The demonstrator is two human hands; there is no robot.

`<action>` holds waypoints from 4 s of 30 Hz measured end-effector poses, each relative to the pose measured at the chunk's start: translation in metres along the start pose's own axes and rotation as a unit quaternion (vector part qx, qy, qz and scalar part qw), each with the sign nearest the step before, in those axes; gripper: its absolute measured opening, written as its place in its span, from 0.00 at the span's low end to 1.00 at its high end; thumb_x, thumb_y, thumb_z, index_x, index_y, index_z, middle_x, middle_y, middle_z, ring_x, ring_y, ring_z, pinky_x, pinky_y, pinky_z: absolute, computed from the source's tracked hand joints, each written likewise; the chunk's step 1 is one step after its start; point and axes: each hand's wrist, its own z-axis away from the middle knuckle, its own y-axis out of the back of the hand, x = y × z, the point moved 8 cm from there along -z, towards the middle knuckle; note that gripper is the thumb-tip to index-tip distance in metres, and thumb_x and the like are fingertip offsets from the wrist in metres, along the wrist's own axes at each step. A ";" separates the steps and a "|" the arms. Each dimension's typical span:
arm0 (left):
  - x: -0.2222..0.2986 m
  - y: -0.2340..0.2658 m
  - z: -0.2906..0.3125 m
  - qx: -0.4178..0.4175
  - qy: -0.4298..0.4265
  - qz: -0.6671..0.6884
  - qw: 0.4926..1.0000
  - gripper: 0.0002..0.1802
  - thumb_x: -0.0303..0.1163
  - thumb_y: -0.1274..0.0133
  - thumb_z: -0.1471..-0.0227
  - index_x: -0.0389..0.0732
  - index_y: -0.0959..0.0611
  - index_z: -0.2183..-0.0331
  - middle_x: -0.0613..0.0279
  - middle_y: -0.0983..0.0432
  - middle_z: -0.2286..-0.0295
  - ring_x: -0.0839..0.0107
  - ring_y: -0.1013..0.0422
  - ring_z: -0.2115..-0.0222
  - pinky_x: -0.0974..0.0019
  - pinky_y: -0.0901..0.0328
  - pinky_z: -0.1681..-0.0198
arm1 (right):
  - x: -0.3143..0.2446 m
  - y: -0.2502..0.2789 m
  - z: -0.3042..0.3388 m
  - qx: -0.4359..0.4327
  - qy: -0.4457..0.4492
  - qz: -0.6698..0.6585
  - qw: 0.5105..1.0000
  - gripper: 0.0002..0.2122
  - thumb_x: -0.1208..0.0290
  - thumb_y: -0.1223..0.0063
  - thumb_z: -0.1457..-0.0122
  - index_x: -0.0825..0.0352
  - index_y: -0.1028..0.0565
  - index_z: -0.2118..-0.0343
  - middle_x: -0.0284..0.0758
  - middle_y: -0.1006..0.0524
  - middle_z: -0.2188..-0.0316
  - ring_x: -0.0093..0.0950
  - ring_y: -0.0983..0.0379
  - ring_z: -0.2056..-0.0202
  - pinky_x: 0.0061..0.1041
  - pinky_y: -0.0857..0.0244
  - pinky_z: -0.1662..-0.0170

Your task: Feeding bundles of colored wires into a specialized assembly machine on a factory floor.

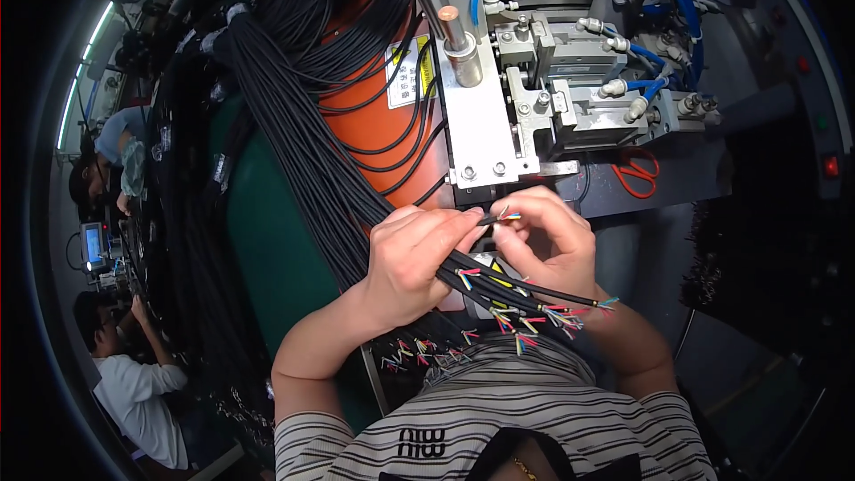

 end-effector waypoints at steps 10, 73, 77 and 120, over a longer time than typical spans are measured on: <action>-0.003 -0.002 -0.009 -0.032 0.038 0.060 0.997 0.11 0.25 0.37 0.55 0.35 0.18 0.66 0.57 0.22 0.76 0.64 0.26 0.79 0.66 0.36 0.75 | 0.008 0.004 -0.001 -0.023 -0.098 -0.134 0.986 0.08 0.82 0.52 0.38 0.74 0.23 0.59 0.35 0.25 0.70 0.17 0.27 0.77 0.13 0.36 0.77; 0.024 -0.036 -0.013 -0.203 -0.103 -0.154 0.961 0.24 0.27 0.48 0.59 0.30 0.21 0.56 0.61 0.35 0.73 0.68 0.34 0.74 0.66 0.37 0.70 | -0.006 0.012 -0.012 -0.126 0.066 0.355 0.924 0.03 0.79 0.43 0.50 0.69 0.24 0.73 0.38 0.27 0.79 0.37 0.29 0.81 0.32 0.36 0.78; 0.024 -0.036 -0.009 -0.194 -0.098 -0.156 0.963 0.27 0.27 0.49 0.60 0.30 0.22 0.54 0.61 0.35 0.73 0.67 0.34 0.74 0.65 0.37 0.69 | -0.011 0.011 -0.007 -0.089 0.095 0.356 0.925 0.03 0.76 0.43 0.50 0.68 0.24 0.72 0.35 0.28 0.79 0.34 0.28 0.81 0.31 0.35 0.78; -0.008 -0.003 0.013 -0.077 0.011 -0.111 0.991 0.15 0.23 0.38 0.59 0.36 0.20 0.64 0.60 0.28 0.76 0.62 0.31 0.77 0.62 0.39 0.74 | 0.002 0.022 -0.004 -0.128 -0.087 0.053 0.987 0.12 0.80 0.37 0.50 0.70 0.21 0.61 0.30 0.23 0.74 0.13 0.34 0.82 0.14 0.42 0.79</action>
